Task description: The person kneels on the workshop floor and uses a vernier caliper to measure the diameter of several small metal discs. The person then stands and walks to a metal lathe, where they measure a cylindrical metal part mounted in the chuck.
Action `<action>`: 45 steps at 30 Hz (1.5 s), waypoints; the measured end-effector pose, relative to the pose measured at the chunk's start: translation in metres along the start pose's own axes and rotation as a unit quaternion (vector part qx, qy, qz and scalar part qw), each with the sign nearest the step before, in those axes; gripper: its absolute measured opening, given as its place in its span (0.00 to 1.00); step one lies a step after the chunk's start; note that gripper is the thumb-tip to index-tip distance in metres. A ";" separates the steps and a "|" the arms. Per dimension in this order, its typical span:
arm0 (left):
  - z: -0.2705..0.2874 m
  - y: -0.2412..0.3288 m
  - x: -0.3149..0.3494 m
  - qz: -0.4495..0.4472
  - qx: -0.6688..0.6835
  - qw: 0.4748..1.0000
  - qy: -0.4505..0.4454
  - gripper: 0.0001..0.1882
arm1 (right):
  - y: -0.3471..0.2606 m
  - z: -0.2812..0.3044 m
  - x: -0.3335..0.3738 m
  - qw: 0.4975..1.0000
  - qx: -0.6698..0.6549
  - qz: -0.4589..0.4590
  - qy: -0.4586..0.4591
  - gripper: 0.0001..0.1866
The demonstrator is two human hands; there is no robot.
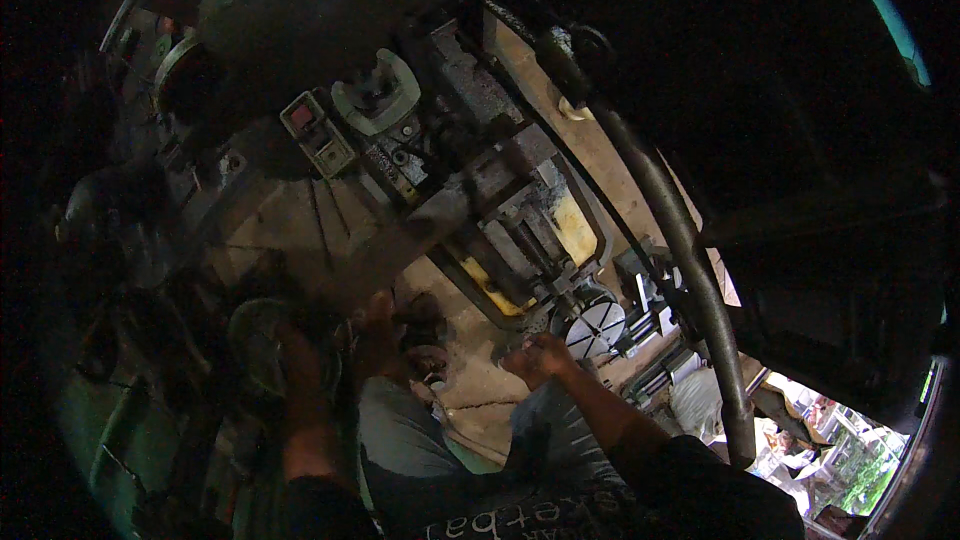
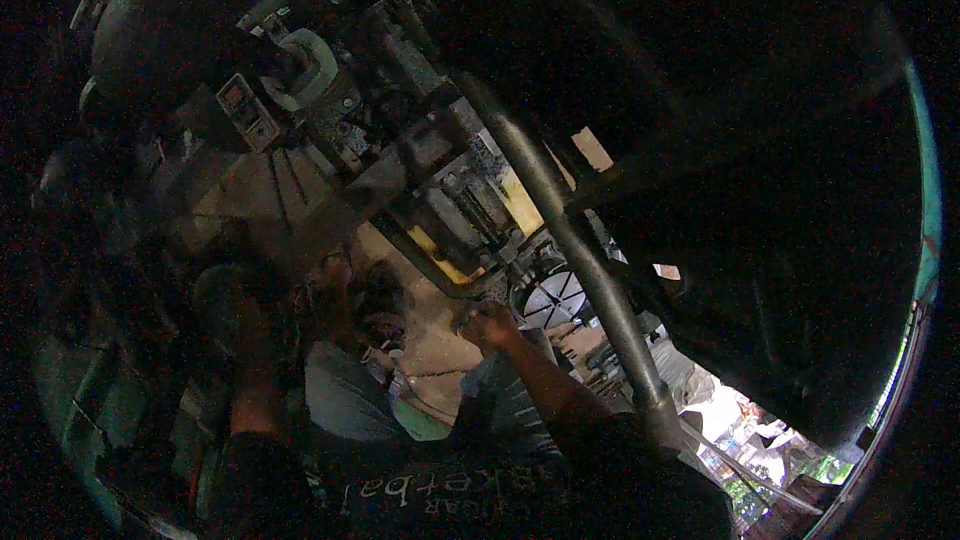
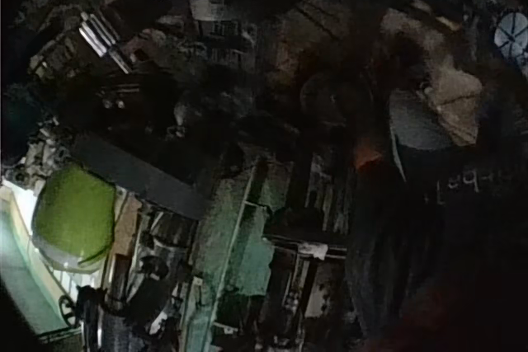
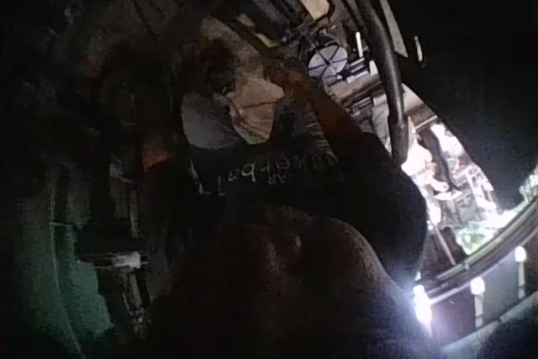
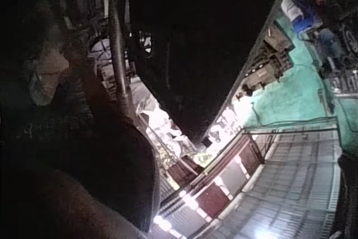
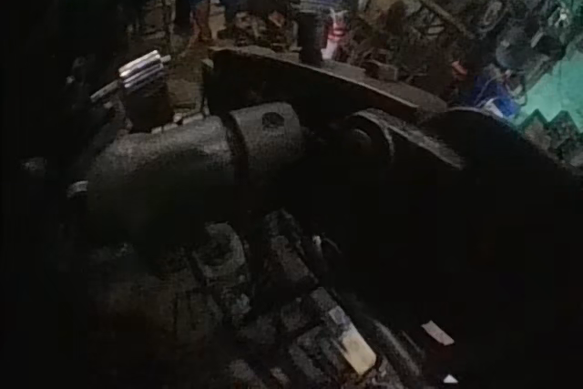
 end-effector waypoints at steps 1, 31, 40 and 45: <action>0.000 -0.001 -0.002 0.002 0.001 1.000 0.000 0.15 | -0.005 -0.004 0.001 0.999 -0.035 -0.004 -0.005 0.18; -0.066 -0.016 -0.010 0.003 -0.017 0.999 -0.050 0.14 | -0.050 -0.002 0.021 0.973 -0.147 -0.177 -0.007 0.19; -0.070 -0.022 -0.005 -0.005 -0.012 0.999 -0.045 0.14 | -0.045 0.015 0.018 0.972 -0.170 -0.159 -0.016 0.18; -0.078 -0.014 0.009 -0.033 0.010 0.996 -0.077 0.15 | -0.022 0.043 0.018 0.975 -0.179 -0.127 0.021 0.17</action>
Point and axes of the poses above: each hand's wrist, its own x-axis away from the middle knuckle, its own z-axis out of the back of the hand, y = z × x, the point moved 9 cm from there along -x, towards the middle knuckle, and after that the axes turned 13 degrees about y, right-handed, at the moved point
